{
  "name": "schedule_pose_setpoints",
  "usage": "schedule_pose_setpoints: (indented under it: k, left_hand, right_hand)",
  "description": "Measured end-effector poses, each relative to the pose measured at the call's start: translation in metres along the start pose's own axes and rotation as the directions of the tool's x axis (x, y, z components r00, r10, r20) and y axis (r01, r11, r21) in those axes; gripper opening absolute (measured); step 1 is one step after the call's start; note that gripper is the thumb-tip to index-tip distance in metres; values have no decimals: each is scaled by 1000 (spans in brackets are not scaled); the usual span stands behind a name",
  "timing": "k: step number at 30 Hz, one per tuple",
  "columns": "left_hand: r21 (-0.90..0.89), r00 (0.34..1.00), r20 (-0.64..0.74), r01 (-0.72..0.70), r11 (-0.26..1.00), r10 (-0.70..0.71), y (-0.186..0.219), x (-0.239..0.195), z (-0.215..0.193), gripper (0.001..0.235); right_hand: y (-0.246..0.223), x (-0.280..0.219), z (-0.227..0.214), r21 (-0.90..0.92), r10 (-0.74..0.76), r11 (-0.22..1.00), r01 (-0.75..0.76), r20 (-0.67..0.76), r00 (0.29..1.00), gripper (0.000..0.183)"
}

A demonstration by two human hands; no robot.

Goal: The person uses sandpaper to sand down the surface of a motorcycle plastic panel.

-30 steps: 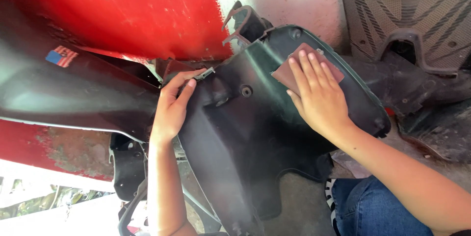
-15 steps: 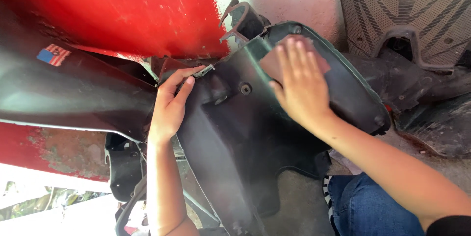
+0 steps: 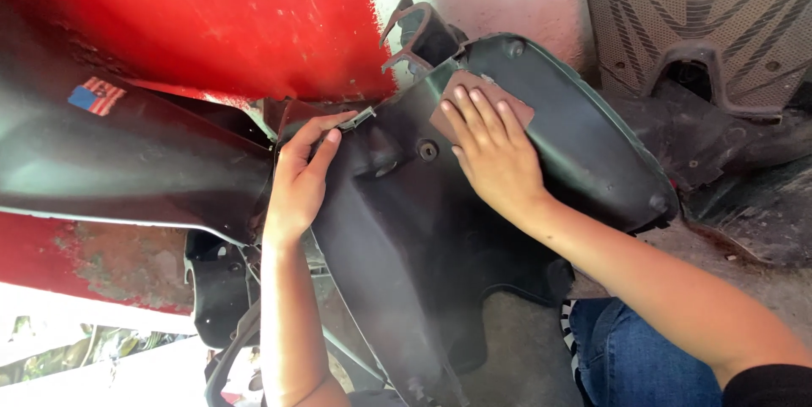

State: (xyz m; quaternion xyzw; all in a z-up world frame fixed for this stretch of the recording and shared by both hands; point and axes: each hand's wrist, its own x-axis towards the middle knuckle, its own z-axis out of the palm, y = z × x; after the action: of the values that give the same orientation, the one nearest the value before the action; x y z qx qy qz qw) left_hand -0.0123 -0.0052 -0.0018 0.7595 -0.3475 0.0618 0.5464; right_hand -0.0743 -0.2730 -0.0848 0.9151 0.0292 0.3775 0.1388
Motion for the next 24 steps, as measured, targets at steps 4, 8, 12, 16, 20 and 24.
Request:
schedule_pose_setpoints:
  k: [4,8,12,16,20,24]
  left_hand:
    - [17,1000,-8,0,1000,0,3,-1,-3,28]
    - [5,1000,-14,9,1000,-9,-2,-1,-1,28]
    - [18,1000,-1,7,1000,-6,0,-1,-3,28]
    - [-28,1000,14,1,1000,0,-1,2,-1,28]
    - [-51,999,32,22,998,-20,-7,3,-2,29]
    - [-45,1000,19,18,999,-17,-6,2,-3,29]
  right_hand:
    - [22,13,-42,83,154,981,-177,233,960,72]
    - [33,-13,-21,193,162,967,-168,50,986,71]
    - [37,-8,-31,229,67,970,-76,49,997,71]
    - [41,-7,-20,304,155,939,-158,32,987,71]
    - [29,-7,-29,139,70,987,-79,66,995,76]
    - [45,-9,-36,331,115,935,-127,56,992,69]
